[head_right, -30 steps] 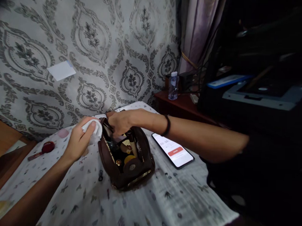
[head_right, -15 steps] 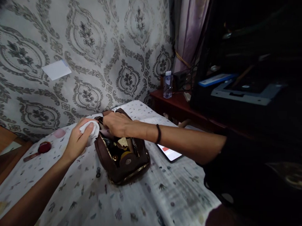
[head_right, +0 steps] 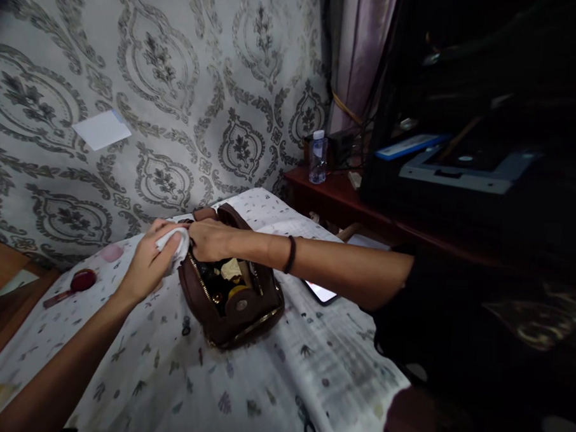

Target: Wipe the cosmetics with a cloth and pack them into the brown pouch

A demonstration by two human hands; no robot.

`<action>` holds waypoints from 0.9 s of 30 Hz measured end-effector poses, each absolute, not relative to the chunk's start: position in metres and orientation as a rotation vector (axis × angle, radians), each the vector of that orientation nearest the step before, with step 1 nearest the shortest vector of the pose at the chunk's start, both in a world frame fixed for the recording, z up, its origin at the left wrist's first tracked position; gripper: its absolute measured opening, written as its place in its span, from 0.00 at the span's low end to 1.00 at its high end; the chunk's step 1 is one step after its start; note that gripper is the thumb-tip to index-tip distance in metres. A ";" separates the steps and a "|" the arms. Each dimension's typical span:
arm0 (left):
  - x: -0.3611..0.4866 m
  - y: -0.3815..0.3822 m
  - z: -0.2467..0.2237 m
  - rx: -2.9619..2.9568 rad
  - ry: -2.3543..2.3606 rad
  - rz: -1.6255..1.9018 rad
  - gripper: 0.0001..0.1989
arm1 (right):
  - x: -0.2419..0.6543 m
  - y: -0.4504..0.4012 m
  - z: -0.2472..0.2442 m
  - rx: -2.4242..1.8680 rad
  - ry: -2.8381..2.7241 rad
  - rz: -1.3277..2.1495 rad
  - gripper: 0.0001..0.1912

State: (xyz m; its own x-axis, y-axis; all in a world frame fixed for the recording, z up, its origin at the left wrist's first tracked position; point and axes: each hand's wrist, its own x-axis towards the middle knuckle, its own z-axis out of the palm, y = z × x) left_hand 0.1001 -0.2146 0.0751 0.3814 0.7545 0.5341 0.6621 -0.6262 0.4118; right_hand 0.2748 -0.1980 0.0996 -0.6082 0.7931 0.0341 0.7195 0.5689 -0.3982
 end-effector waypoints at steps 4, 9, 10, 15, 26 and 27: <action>0.101 -0.211 0.084 2.632 1.335 0.892 0.16 | 0.282 -0.195 0.102 -1.179 -2.688 0.434 0.08; 0.103 -0.210 0.088 2.710 1.342 0.822 0.16 | 0.297 -0.191 0.113 -1.170 -2.535 0.556 0.08; 0.103 -0.210 0.089 2.713 1.328 0.827 0.16 | 0.299 -0.191 0.113 -1.170 -2.458 0.623 0.08; 0.104 -0.207 0.089 2.677 1.260 0.856 0.15 | 0.298 -0.196 0.099 -1.110 -2.364 0.924 0.08; 0.075 -0.243 0.034 2.159 1.356 1.488 0.12 | 0.295 -0.195 0.078 -1.065 -2.267 0.887 0.08; 0.068 -0.249 0.027 2.124 1.382 1.462 0.13 | 0.295 -0.195 0.077 -1.089 -2.255 0.880 0.08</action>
